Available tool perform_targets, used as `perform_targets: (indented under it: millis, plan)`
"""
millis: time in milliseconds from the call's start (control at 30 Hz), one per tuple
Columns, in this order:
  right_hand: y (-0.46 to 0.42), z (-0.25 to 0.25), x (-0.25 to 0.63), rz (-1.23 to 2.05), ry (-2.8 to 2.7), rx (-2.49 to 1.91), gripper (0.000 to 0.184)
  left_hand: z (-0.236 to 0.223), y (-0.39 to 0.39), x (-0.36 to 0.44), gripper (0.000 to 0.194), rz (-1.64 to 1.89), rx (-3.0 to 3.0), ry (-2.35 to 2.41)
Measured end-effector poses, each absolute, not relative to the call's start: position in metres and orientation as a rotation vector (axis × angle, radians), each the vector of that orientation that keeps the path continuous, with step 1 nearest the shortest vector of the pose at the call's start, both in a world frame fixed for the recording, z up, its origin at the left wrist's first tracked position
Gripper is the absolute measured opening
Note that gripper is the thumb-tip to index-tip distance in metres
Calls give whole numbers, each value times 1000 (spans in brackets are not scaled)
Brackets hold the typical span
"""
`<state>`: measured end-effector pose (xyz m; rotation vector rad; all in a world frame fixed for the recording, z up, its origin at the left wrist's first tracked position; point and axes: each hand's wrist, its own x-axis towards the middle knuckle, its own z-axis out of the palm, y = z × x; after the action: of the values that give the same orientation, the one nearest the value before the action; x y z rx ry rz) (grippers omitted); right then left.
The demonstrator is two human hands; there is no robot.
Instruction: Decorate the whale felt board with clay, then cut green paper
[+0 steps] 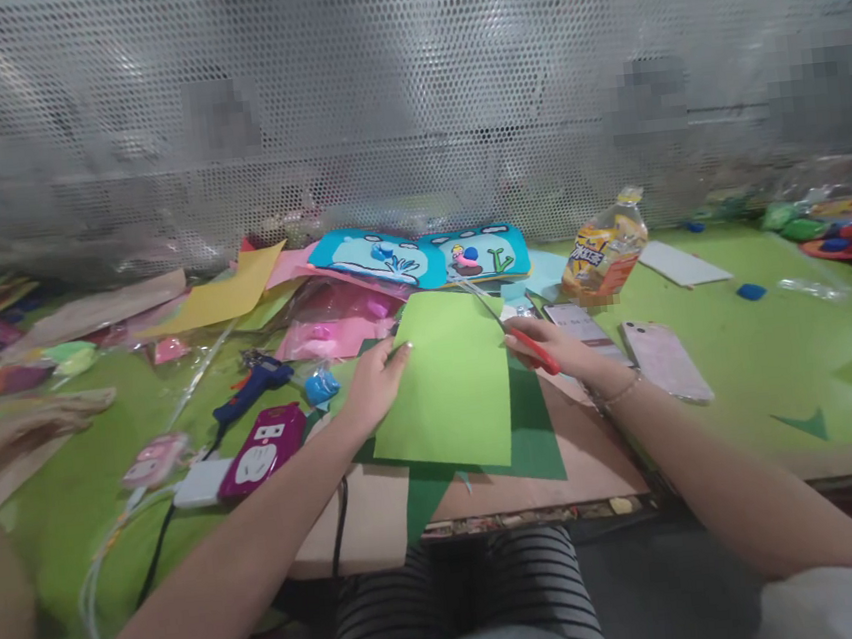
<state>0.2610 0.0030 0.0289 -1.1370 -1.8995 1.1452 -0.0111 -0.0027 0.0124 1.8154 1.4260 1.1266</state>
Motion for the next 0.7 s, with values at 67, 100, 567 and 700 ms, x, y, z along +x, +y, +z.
perform_targets:
  millis: [67,100,567,700]
  plan:
    - [3,31,262,1117,-1923,-1146,46,12,-2,-11,35,1122,1804,1408]
    - [4,32,263,1094,-1937,-1165,46,12,-1,-12,35,1118,1805,1408]
    - [5,35,268,972,-2021,-1164,42,16,-1,-15,33,1075,1726,1379]
    - [5,36,268,989,-2073,-1147,42,15,-1,-16,36,1042,1704,1377]
